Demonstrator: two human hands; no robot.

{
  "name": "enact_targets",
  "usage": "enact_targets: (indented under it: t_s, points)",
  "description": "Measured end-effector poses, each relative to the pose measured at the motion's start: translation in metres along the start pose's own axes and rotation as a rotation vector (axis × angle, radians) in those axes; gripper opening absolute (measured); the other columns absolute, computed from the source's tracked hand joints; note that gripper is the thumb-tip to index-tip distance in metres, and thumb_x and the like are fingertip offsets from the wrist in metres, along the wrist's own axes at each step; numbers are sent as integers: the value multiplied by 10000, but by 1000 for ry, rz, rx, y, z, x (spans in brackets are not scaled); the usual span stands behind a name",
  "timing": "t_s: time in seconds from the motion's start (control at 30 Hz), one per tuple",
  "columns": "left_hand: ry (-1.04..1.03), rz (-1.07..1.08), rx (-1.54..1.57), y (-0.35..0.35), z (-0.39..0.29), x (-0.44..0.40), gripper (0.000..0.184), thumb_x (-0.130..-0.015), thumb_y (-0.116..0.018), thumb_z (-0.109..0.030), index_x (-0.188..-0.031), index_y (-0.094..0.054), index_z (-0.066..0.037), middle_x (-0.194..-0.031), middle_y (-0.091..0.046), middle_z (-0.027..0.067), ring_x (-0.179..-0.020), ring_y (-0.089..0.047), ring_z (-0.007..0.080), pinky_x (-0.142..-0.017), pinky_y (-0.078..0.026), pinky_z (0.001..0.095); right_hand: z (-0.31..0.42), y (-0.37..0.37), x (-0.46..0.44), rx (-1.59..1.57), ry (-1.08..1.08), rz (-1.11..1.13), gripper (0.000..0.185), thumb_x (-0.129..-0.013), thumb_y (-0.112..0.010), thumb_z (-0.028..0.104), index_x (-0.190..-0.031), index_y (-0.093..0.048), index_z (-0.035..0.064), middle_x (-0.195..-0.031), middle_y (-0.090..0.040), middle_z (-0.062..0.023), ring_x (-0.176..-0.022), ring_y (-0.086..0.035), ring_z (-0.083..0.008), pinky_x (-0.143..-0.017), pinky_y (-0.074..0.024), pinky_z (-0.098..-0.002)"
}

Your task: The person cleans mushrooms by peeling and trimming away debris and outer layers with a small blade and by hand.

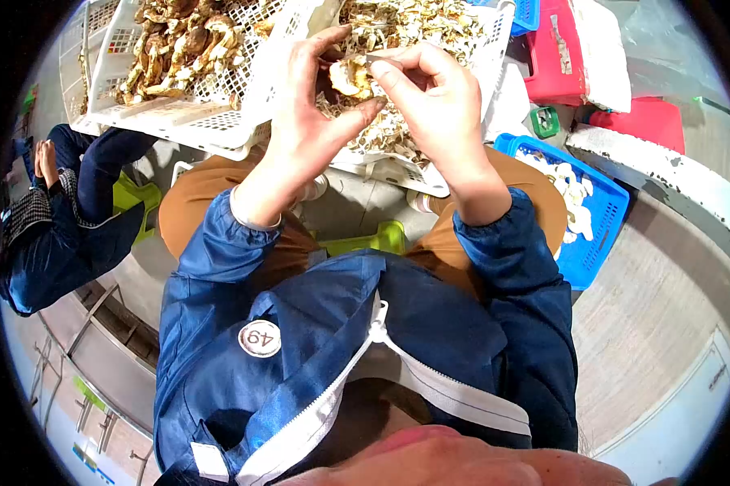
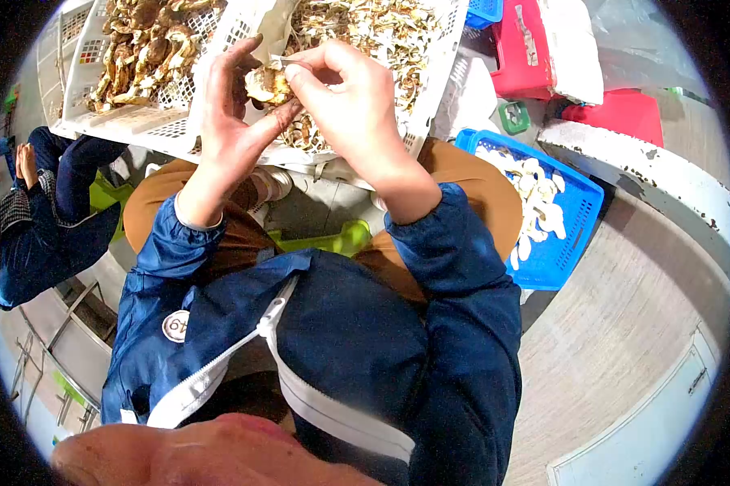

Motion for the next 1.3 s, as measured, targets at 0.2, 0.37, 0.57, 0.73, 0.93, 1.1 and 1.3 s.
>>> enact_targets:
  t_s: [0.2, 0.37, 0.57, 0.73, 0.93, 1.1, 1.3]
  points:
    - [106, 13, 160, -2, 13, 2, 757, -706, -856, -108, -1369, -498, -43, -1129, -511, 78, -1030, -527, 181, -859, -498, 298, 0, -5, -4, -102, 36, 64, 144, -900, -732, 110, -972, -711, -13, -875, -728, -67, -789, -666, -99, -694, -549, -255]
    - [133, 56, 237, -6, 12, 4, 765, -701, -858, -102, -1374, -498, -40, -1116, -502, 67, -1000, -523, 156, -851, -491, 279, 1, -3, -4, -45, -5, 98, 139, -902, -727, 105, -963, -712, -19, -868, -725, -59, -793, -663, -94, -699, -551, -257]
    - [217, 134, 373, -10, 16, 5, 794, -733, -858, -80, -1409, -446, -23, -1216, -514, 85, -1143, -521, 164, -973, -472, 294, -2, 0, -4, -49, -81, 127, 143, -895, -731, 109, -956, -713, -19, -855, -719, -41, -779, -648, -83, -706, -531, -247]
    - [356, 160, 723, -16, 16, 7, 818, -774, -834, -40, -1453, -380, -6, -1269, -500, 110, -1207, -530, 189, -1031, -472, 307, -11, 4, -8, -171, -122, 131, 134, -889, -739, 115, -955, -712, 2, -861, -711, -36, -807, -636, -79, -732, -512, -239]
    - [458, 138, 1079, -21, 28, 9, 735, -838, -768, -64, -1458, -382, 10, -1388, -520, 163, -1272, -529, 240, -1079, -450, 361, -12, 12, -11, -336, -141, 108, 153, -889, -743, 125, -949, -702, -9, -865, -706, -41, -807, -632, -85, -752, -507, -234]
    - [524, 272, 1238, -32, 27, 14, 662, -924, -662, -114, -1500, -356, 2, -1465, -462, 147, -1285, -519, 226, -1074, -458, 365, -12, 29, -17, 31, -30, 40, 147, -886, -741, 144, -915, -702, 5, -807, -705, -30, -738, -636, -81, -655, -506, -255]
    - [545, 279, 1364, -31, 29, 13, 672, -921, -645, -121, -1503, -343, 27, -1469, -463, 144, -1180, -583, 208, -1015, -495, 297, 16, 32, -15, 484, 192, -32, 128, -798, -743, 114, -823, -666, 15, -800, -633, -115, -729, -637, -215, -672, -499, -321]
Point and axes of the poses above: each hand's wrist, its own x-axis away from the middle knuckle, its own y-axis out of the back of the hand, z = x × y, the point moved 10 cm from there along -x, towards the middle knuckle
